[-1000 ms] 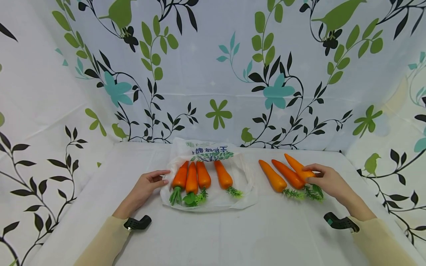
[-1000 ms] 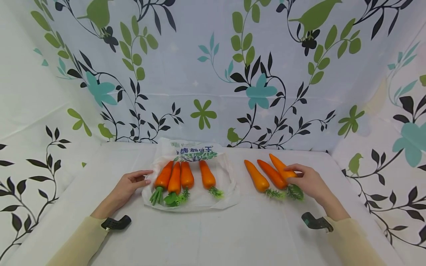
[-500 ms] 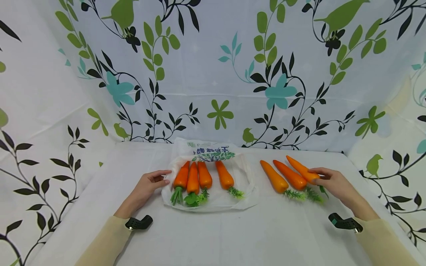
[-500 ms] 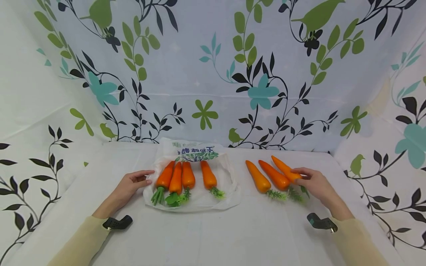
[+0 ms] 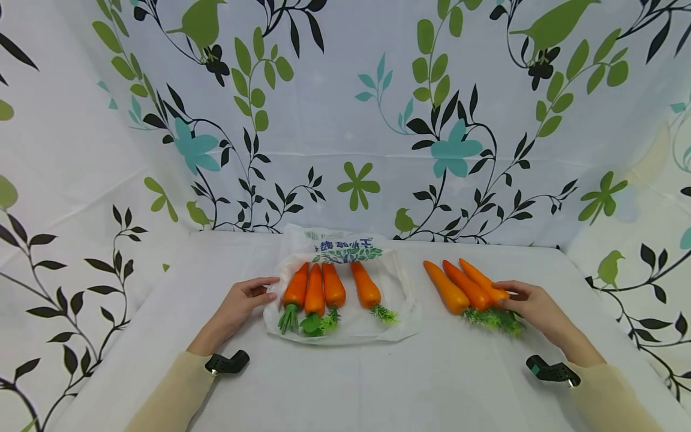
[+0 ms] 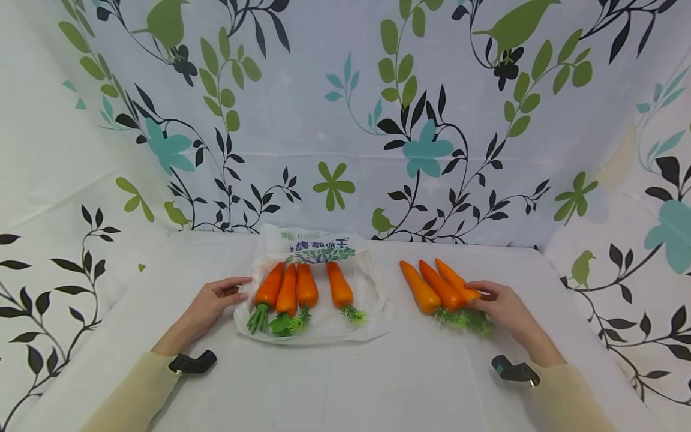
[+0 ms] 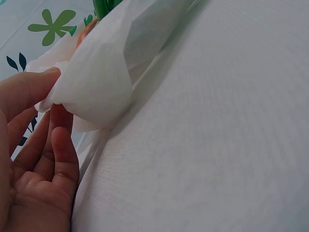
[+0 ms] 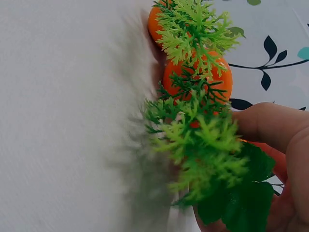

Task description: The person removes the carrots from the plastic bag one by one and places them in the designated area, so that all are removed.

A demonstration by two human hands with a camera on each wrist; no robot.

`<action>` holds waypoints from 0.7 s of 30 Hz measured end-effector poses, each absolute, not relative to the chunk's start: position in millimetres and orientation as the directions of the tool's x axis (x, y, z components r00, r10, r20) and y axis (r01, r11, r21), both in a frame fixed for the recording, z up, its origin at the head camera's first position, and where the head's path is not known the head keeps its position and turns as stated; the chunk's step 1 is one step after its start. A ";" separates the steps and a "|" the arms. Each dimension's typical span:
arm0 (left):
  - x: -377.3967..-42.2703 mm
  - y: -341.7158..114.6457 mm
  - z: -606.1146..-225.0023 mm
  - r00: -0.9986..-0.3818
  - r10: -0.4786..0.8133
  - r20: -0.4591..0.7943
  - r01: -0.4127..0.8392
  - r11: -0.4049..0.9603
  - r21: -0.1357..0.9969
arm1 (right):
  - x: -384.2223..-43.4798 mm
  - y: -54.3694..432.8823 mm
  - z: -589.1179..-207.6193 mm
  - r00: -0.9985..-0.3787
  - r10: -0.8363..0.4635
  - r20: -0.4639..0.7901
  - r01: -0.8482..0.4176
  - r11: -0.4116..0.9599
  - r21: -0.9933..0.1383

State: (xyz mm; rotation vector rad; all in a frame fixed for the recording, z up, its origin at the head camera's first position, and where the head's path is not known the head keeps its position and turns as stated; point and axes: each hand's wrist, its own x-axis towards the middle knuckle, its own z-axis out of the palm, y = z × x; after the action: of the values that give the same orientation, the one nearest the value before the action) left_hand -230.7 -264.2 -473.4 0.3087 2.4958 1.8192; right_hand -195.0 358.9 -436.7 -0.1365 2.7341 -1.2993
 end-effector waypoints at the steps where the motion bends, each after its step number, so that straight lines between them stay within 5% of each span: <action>1: -230.2 -263.9 -473.1 -0.979 0.182 0.086 0.138 0.296 0.945 | -194.5 358.2 -437.1 -0.990 -0.131 -0.058 -0.038 0.630 -0.775; 21: -229.1 -263.0 -471.7 -0.980 0.181 0.086 0.138 0.303 0.943 | -190.3 360.3 -434.9 -0.988 -0.153 -0.020 -0.089 0.668 -0.739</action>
State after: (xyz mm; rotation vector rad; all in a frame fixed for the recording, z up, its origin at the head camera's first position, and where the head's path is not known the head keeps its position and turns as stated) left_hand -229.1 -263.0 -471.7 0.3066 2.5061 1.8076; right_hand -190.3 360.3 -434.9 -0.2031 2.7954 -1.2317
